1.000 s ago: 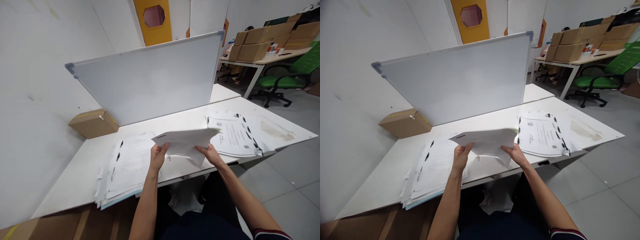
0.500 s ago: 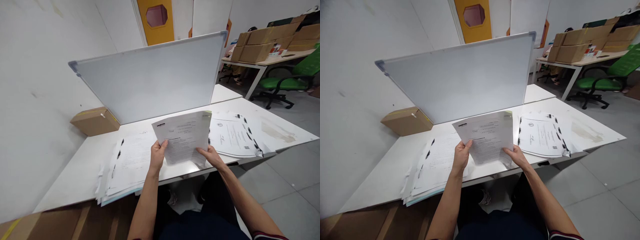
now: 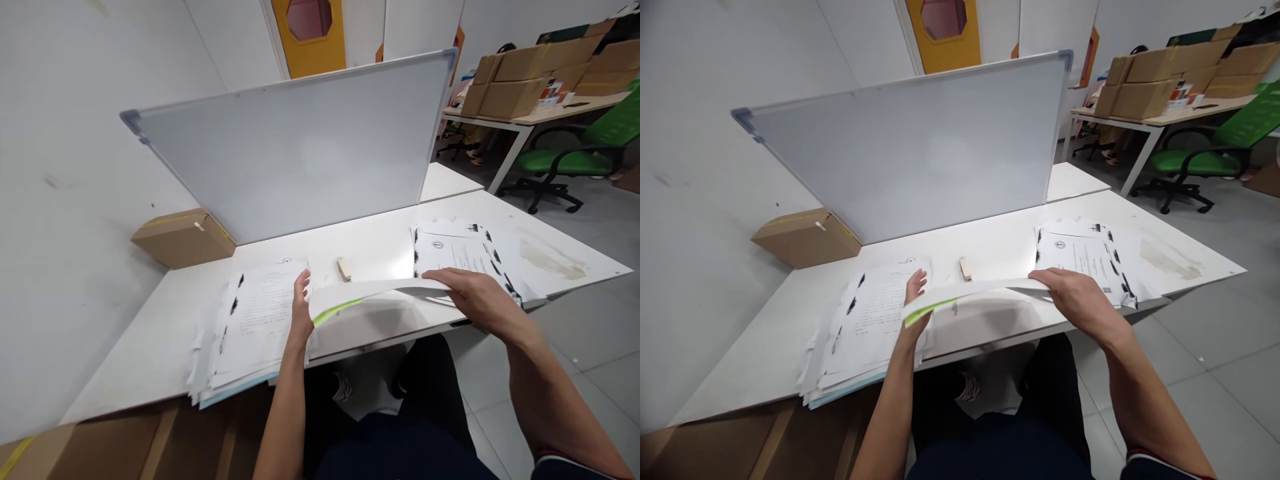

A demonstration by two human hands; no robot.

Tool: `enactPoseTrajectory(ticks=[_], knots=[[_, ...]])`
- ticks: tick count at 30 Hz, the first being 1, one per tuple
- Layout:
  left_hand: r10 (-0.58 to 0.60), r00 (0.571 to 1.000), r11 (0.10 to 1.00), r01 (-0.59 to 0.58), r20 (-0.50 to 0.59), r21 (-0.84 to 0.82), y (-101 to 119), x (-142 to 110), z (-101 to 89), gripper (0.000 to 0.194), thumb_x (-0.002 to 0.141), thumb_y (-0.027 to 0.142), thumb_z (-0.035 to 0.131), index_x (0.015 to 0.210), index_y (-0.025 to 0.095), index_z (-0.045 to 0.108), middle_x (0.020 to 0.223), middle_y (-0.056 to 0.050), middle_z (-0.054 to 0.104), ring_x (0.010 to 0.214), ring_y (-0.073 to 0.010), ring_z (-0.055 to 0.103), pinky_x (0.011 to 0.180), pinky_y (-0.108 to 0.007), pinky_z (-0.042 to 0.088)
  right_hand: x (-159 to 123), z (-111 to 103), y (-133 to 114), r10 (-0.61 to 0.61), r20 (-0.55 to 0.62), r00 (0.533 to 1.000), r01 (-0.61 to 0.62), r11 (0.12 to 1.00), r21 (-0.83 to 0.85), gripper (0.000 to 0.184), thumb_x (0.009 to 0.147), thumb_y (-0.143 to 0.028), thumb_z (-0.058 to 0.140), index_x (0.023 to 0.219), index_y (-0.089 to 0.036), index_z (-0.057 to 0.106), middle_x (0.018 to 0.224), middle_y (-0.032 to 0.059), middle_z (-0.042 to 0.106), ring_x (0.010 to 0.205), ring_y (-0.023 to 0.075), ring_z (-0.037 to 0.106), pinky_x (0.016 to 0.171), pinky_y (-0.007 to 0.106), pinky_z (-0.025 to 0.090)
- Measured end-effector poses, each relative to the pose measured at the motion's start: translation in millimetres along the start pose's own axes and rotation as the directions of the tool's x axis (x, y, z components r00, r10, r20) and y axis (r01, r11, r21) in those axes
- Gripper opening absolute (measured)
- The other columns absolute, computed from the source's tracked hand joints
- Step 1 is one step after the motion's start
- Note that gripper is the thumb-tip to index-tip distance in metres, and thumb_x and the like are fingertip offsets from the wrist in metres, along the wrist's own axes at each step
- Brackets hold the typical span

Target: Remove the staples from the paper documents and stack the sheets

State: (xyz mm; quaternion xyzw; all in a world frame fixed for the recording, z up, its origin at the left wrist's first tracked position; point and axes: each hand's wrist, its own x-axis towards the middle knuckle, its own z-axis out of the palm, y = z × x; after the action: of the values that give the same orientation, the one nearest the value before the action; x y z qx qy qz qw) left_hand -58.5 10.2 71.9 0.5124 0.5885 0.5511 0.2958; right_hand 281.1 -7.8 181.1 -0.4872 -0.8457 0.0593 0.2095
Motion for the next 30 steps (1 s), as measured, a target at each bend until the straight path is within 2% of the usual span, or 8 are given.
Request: enactPoseTrajectory(ticks=[3, 8, 17, 21, 24, 26, 28, 30], knots=[[-0.038, 0.977, 0.996, 0.02, 0.208, 0.086, -4.3, -4.8, 2.2, 0.046, 0.068, 0.023, 0.063, 0.113, 0.024, 0.058, 0.127, -0.006, 0.054, 0.123, -0.0246, 0.044, 0.105, -0.042, 0.028, 2.2, 4.4, -5.3, -0.01, 0.06, 0.998, 0.014, 0.998, -0.066, 0.044, 0.075, -0.006, 0.038, 0.105, -0.025, 0.064, 0.091, 0.004, 0.07, 0.077, 0.0188, 0.064, 0.061, 0.025, 0.045], [-0.129, 0.877, 0.99, 0.089, 0.463, 0.107, -8.6, -11.3, 13.0, 0.03, 0.069, 0.017, 0.053, 0.093, 0.021, 0.07, 0.11, -0.005, 0.066, 0.107, -0.0232, 0.057, 0.099, -0.038, 0.037, 7.8, 23.8, 0.8, 0.04, 0.167, 0.985, -0.03, 0.998, -0.062, 0.039, 0.076, -0.005, 0.04, 0.099, -0.024, 0.066, 0.081, 0.0052, 0.069, 0.069, 0.0185, 0.063, 0.055, 0.025, 0.041], [0.008, 0.925, 0.99, -0.06, 0.38, 0.126, -1.2, -5.2, 7.9, 0.027, 0.068, 0.019, 0.058, 0.091, 0.024, 0.072, 0.105, -0.005, 0.067, 0.101, -0.0223, 0.06, 0.093, -0.038, 0.043, 0.4, 15.8, 3.1, 0.033, 0.159, 0.987, -0.055, 0.99, 0.13, 0.029, 0.083, -0.025, 0.048, 0.106, -0.028, 0.065, 0.09, 0.0042, 0.07, 0.079, 0.0227, 0.065, 0.062, 0.028, 0.045], [-0.034, 0.957, 0.998, 0.015, 0.287, 0.068, 15.8, 0.4, 2.7, 0.018, 0.067, 0.024, 0.063, 0.082, 0.02, 0.072, 0.086, -0.005, 0.07, 0.082, -0.0204, 0.063, 0.076, -0.033, 0.049, -11.0, 10.8, 16.2, 0.127, 0.234, 0.964, -0.195, 0.934, 0.298, 0.025, 0.085, -0.036, 0.048, 0.1, -0.029, 0.067, 0.089, 0.0024, 0.07, 0.082, 0.0247, 0.064, 0.065, 0.03, 0.046], [-0.071, 0.975, 0.992, 0.091, 0.211, -0.087, 17.7, 3.9, 5.0, 0.02, 0.065, 0.029, 0.067, 0.081, 0.017, 0.068, 0.075, -0.002, 0.068, 0.069, -0.0147, 0.061, 0.064, -0.026, 0.047, -24.3, 23.9, 35.3, 0.209, 0.393, 0.895, -0.39, 0.794, 0.466, 0.029, 0.085, -0.044, 0.047, 0.091, -0.025, 0.068, 0.089, 0.0034, 0.07, 0.084, 0.0259, 0.063, 0.069, 0.032, 0.048], [-0.127, 0.972, 0.973, 0.161, 0.198, -0.168, 9.2, 3.7, 11.7, 0.03, 0.066, 0.032, 0.068, 0.09, 0.016, 0.064, 0.068, 0.0, 0.064, 0.063, -0.0113, 0.058, 0.059, -0.023, 0.044, -37.0, 44.6, 46.6, 0.235, 0.53, 0.815, -0.55, 0.602, 0.579, 0.033, 0.082, -0.049, 0.05, 0.087, -0.021, 0.068, 0.089, 0.0055, 0.07, 0.085, 0.027, 0.064, 0.072, 0.034, 0.049], [-0.217, 0.952, 0.957, 0.251, 0.216, -0.148, -5.4, 0.9, 21.8, 0.042, 0.066, 0.033, 0.067, 0.103, 0.015, 0.059, 0.064, 0.002, 0.061, 0.059, -0.0103, 0.056, 0.058, -0.023, 0.044, -52.6, 71.4, 53.1, 0.235, 0.649, 0.724, -0.682, 0.387, 0.621, 0.037, 0.079, -0.051, 0.054, 0.086, -0.018, 0.067, 0.087, 0.0072, 0.071, 0.081, 0.0274, 0.065, 0.071, 0.036, 0.05], [-0.284, 0.933, 0.952, 0.302, 0.221, -0.049, -21.3, -3.5, 32.6, 0.051, 0.066, 0.03, 0.066, 0.112, 0.014, 0.055, 0.067, 0.001, 0.062, 0.061, -0.0113, 0.058, 0.062, -0.026, 0.046, -69.8, 97.7, 54.6, 0.235, 0.706, 0.669, -0.743, 0.249, 0.621, 0.039, 0.075, -0.052, 0.057, 0.086, -0.016, 0.067, 0.085, 0.0079, 0.071, 0.079, 0.0272, 0.066, 0.07, 0.036, 0.051]])
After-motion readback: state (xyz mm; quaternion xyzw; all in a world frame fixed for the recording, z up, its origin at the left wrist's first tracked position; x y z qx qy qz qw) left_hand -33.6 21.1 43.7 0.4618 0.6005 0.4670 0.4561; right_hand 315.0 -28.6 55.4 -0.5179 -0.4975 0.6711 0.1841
